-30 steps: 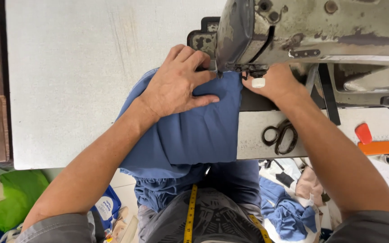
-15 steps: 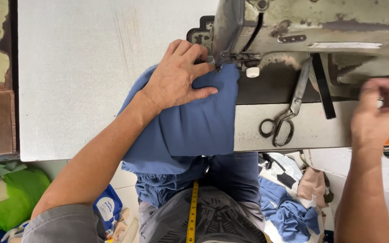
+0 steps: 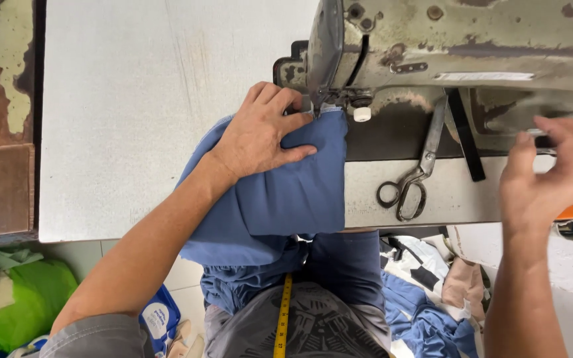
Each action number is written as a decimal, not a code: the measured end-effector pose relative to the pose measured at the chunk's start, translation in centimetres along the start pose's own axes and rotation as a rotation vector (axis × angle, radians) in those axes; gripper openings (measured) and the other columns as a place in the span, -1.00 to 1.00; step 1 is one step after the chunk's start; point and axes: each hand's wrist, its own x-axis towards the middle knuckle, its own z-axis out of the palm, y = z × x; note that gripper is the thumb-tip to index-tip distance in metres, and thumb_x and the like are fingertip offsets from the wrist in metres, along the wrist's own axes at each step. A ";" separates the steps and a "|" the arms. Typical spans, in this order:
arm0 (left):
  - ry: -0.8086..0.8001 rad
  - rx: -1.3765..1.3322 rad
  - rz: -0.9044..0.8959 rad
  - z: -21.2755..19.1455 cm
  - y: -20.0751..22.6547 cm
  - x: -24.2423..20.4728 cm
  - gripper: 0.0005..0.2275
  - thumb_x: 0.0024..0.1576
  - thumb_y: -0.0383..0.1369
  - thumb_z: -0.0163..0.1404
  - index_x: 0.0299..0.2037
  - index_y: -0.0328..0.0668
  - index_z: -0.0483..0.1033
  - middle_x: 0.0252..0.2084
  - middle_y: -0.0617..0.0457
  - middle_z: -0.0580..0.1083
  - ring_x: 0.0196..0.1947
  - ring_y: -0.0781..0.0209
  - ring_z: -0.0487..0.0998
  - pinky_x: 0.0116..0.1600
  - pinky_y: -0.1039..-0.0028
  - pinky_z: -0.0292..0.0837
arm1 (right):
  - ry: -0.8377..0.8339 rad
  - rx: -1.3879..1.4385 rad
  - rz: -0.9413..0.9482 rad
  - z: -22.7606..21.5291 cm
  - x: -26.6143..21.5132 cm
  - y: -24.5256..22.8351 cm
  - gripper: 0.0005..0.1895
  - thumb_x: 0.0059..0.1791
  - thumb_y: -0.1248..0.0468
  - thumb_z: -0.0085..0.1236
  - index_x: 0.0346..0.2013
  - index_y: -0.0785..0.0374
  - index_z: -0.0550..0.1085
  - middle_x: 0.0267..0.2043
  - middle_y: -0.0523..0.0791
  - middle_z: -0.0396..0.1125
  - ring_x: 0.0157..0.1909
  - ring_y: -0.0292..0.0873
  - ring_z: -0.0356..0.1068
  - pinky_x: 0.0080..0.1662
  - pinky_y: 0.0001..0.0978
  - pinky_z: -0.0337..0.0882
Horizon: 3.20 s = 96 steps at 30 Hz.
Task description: Overlocking the edges of a blue garment and trimming excess fabric with scissors
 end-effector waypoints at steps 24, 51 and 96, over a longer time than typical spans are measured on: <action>-0.213 0.169 -0.379 -4.8 13.0 -7.8 -0.30 0.26 0.23 -0.19 0.41 -0.15 0.32 0.52 -0.25 0.12 0.52 -0.21 0.13 0.45 -0.33 -0.02 | -0.553 0.699 0.584 8.5 -17.1 -15.2 -0.71 0.04 0.22 0.23 -0.53 0.17 0.39 -0.53 -0.33 0.17 -0.41 -0.44 0.10 -0.33 -0.50 0.16; -0.296 0.102 -0.201 -4.3 2.0 -5.4 -0.22 0.27 0.32 -0.40 0.50 -0.10 0.26 0.55 -0.27 0.09 0.54 -0.26 0.02 0.46 -0.35 -0.21 | -0.748 0.968 0.830 5.9 -14.5 -12.9 -0.74 -0.03 0.28 0.27 -0.10 0.35 0.63 -0.17 -0.14 0.54 -0.10 -0.28 0.45 -0.01 -0.40 0.46; -0.352 0.155 -0.047 -1.7 -12.5 -0.1 -0.17 0.29 0.35 -0.41 0.57 -0.13 0.15 0.52 -0.34 0.12 0.49 -0.27 0.07 0.41 -0.14 -0.14 | -0.495 -0.152 -0.098 7.5 -2.5 -14.6 -0.74 0.05 0.09 0.36 0.02 -0.02 0.62 -0.27 -0.27 0.28 -0.49 -0.32 0.22 -0.61 -0.44 0.25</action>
